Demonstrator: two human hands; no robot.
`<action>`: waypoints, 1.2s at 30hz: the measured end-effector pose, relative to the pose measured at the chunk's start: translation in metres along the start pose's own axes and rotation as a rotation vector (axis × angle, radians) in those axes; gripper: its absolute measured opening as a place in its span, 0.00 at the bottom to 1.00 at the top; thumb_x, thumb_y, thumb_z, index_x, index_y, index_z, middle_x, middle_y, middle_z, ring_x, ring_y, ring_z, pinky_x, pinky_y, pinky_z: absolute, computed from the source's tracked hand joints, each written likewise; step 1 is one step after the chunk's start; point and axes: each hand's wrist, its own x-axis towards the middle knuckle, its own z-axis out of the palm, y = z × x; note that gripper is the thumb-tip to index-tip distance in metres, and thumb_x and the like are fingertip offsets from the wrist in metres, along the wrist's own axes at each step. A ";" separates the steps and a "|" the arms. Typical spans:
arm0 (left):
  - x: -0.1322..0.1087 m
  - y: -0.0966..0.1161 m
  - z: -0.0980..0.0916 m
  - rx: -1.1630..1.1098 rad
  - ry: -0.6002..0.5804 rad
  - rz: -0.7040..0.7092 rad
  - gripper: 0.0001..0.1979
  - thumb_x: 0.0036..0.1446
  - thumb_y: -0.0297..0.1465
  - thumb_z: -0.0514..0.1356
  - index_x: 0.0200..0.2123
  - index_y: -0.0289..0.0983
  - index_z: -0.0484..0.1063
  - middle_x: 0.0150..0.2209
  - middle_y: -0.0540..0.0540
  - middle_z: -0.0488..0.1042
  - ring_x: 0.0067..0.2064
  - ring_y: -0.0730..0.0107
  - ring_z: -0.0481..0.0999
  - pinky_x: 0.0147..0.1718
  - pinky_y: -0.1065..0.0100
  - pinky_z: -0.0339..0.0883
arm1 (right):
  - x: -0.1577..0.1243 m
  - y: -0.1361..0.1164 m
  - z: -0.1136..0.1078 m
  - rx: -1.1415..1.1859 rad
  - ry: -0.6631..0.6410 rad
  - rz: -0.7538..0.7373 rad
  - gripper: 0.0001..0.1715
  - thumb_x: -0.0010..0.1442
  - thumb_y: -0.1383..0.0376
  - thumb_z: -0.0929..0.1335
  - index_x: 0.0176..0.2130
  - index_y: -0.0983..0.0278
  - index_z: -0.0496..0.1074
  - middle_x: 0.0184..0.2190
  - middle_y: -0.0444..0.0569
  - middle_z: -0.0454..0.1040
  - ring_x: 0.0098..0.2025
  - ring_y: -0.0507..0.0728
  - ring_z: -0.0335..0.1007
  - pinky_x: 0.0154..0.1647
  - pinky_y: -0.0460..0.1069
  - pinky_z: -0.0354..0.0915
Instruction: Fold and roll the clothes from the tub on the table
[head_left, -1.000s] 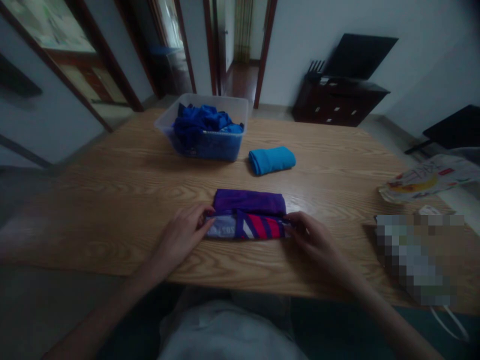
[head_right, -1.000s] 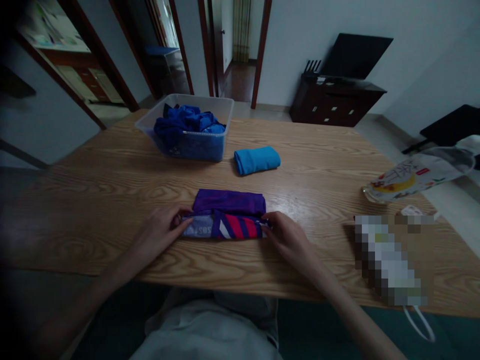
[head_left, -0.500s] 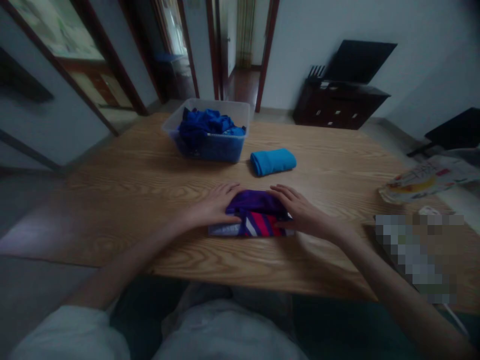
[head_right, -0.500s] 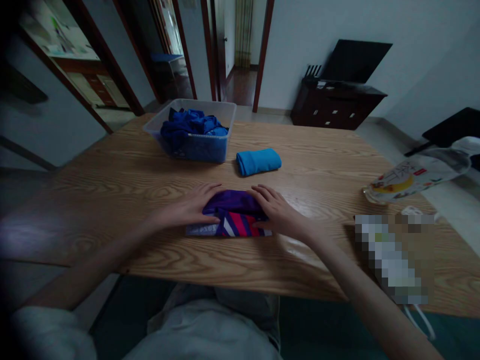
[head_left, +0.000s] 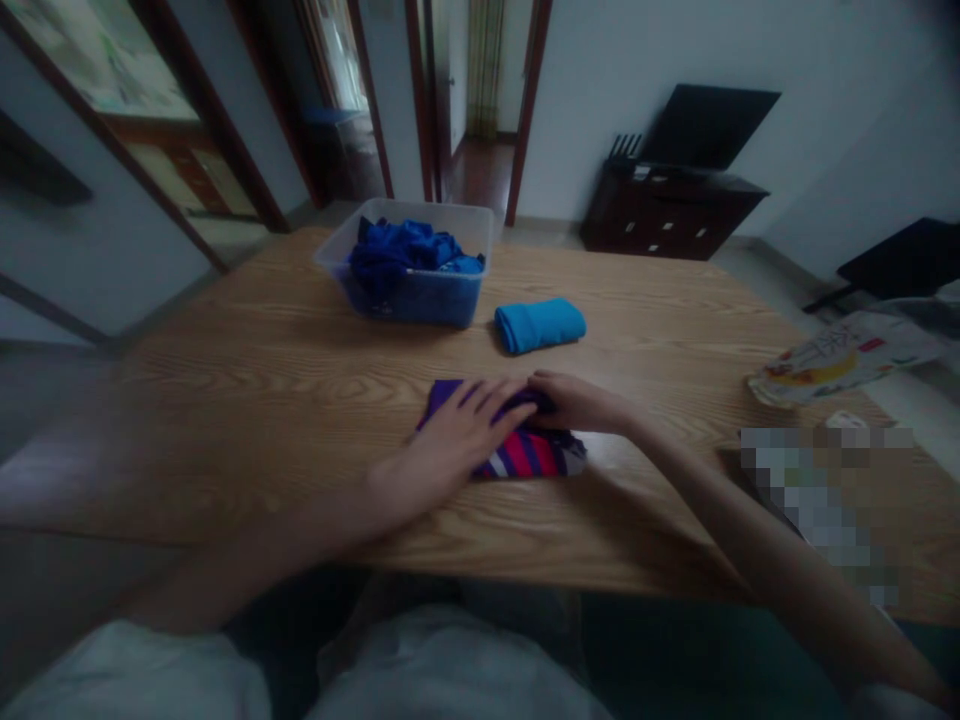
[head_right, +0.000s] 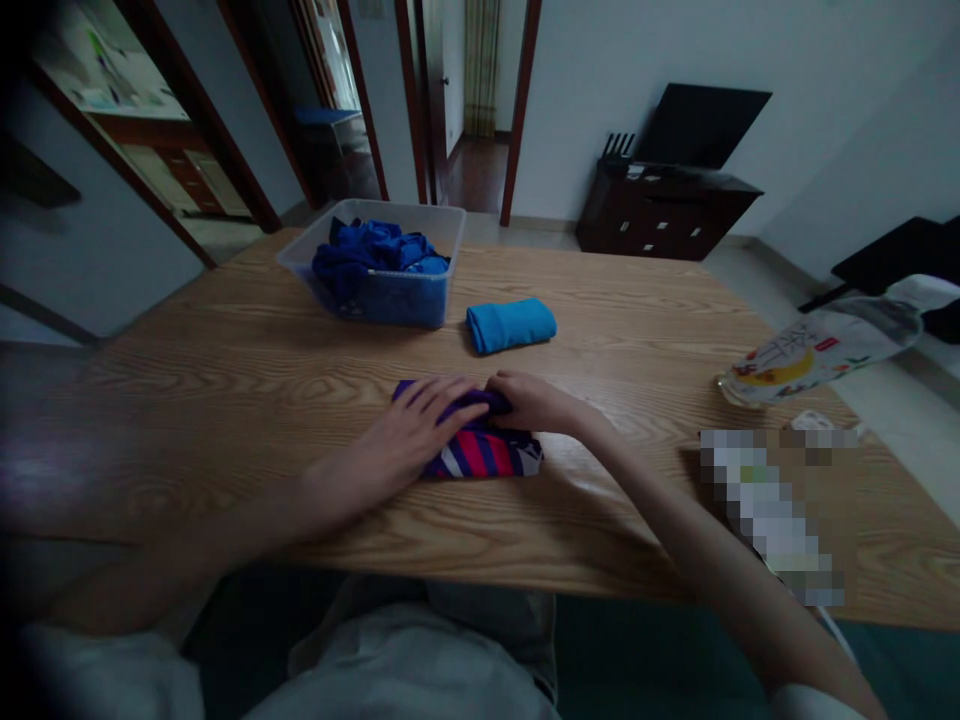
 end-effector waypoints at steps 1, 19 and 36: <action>-0.007 0.016 0.002 0.047 -0.009 0.001 0.32 0.66 0.19 0.54 0.72 0.37 0.61 0.75 0.35 0.60 0.77 0.50 0.57 0.74 0.45 0.53 | 0.002 -0.002 -0.003 0.003 -0.024 -0.003 0.18 0.60 0.66 0.74 0.50 0.64 0.76 0.46 0.54 0.80 0.43 0.59 0.77 0.42 0.49 0.68; -0.032 0.003 0.043 0.038 -0.024 -0.136 0.23 0.68 0.16 0.52 0.62 0.34 0.68 0.56 0.37 0.78 0.56 0.56 0.79 0.57 0.57 0.74 | -0.020 -0.037 0.008 -0.008 0.117 -0.175 0.12 0.66 0.72 0.71 0.50 0.64 0.74 0.47 0.55 0.80 0.48 0.62 0.76 0.51 0.54 0.67; -0.018 -0.016 0.034 0.143 0.080 0.021 0.20 0.68 0.35 0.63 0.60 0.34 0.72 0.63 0.34 0.73 0.66 0.45 0.69 0.70 0.47 0.56 | -0.054 -0.091 0.048 -0.442 0.238 -0.084 0.28 0.70 0.59 0.70 0.64 0.69 0.69 0.62 0.67 0.74 0.60 0.73 0.70 0.67 0.68 0.64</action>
